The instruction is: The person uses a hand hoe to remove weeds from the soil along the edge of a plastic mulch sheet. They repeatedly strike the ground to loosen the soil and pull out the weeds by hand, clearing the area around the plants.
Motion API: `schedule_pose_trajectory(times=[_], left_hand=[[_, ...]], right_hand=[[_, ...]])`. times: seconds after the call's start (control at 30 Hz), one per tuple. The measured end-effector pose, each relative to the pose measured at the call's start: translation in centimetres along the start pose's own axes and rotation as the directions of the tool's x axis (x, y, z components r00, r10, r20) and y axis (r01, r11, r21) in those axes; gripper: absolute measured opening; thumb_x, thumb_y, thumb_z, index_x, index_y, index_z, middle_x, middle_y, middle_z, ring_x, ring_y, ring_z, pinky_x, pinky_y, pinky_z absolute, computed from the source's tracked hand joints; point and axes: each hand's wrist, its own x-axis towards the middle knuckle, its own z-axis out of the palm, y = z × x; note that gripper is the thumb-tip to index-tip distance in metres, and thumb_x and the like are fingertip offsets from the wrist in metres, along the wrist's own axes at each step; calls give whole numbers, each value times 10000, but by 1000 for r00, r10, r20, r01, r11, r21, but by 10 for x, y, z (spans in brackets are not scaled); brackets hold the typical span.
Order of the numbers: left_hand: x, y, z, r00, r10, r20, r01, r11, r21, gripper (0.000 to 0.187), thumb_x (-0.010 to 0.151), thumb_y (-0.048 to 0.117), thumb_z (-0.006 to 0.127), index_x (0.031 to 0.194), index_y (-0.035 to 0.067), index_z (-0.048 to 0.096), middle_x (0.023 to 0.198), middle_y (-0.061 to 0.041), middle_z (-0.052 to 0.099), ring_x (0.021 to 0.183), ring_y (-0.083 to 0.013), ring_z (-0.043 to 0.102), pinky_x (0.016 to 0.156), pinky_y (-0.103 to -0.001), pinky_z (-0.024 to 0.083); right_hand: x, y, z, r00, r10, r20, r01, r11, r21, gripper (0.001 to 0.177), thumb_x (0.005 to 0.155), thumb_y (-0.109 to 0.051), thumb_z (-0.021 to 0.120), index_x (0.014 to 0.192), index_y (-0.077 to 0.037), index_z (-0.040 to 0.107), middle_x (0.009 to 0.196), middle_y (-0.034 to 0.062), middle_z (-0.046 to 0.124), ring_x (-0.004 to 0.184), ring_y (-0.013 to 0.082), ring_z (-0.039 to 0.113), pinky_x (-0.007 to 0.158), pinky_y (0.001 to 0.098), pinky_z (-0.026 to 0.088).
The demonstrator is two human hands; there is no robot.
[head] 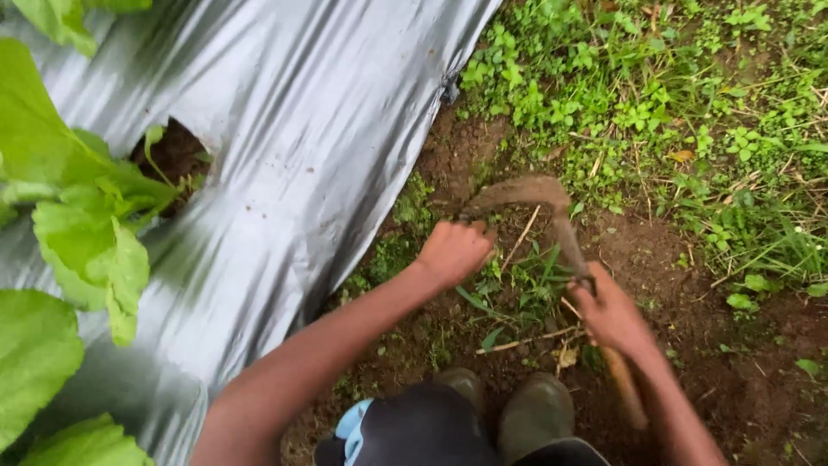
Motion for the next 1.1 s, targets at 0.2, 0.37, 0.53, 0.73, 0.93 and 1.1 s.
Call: schedule_pose_trajectory(times=[0.2, 0.37, 0.53, 0.73, 0.93, 1.1], left_hand=[[-12, 23, 13, 1000, 6, -5, -6, 1000, 28, 106, 888, 65, 707, 911, 112, 800, 878, -121, 785, 791, -304, 780, 689, -488, 598], [-21, 33, 2, 994, 19, -104, -13, 998, 64, 280, 892, 186, 785, 1162, 118, 761, 1131, -161, 700, 1095, -339, 668, 971, -499, 498], [-18, 33, -22, 995, -74, -66, 71, 996, -54, 496, 957, 335, 742, 1400, 146, 622, 1366, -163, 527, 1303, -329, 497, 1074, -479, 389], [-27, 38, -24, 989, -141, 37, 146, 976, -164, 561, 1059, 353, 651, 1510, 56, 500, 1585, -251, 379, 1518, -417, 350, 1240, -563, 313], [-19, 37, -10, 984, -174, 20, 175, 973, -151, 547, 1049, 360, 645, 1494, 68, 522, 1634, -250, 312, 1541, -415, 312, 1249, -578, 286], [4, 28, -45, 962, -256, 98, 206, 911, 359, 575, 1076, 461, 504, 1560, 150, 500, 1725, -221, 221, 1625, -359, 128, 1301, -571, 64]], right_hand=[[6, 2, -6, 979, -14, -204, 52, 982, 183, 138, 1079, -66, 443, 1123, 40, 519, 602, 177, 515, 403, 294, 541, 300, 440, 471], [15, -15, 7, 985, 58, -164, 6, 931, 366, 149, 1069, -128, 452, 1157, -18, 501, 600, 91, 431, 403, 228, 478, 288, 396, 449], [14, 12, 3, 998, 41, -38, -31, 975, 221, 183, 1048, -107, 404, 1114, 4, 533, 552, 114, 462, 340, 249, 498, 236, 407, 433], [3, 12, -12, 998, 45, -54, -43, 998, 35, 147, 1018, -57, 489, 1095, 50, 555, 555, 216, 529, 350, 326, 557, 244, 450, 487], [20, 5, 2, 977, 88, -192, -21, 944, 328, 138, 1051, -131, 444, 1100, -17, 503, 585, 86, 440, 371, 216, 470, 270, 375, 445], [1, 22, -4, 984, 165, -62, -167, 986, -17, 551, 1019, -120, 485, 1472, 147, 321, 701, 280, 625, 489, 357, 636, 362, 519, 558]])
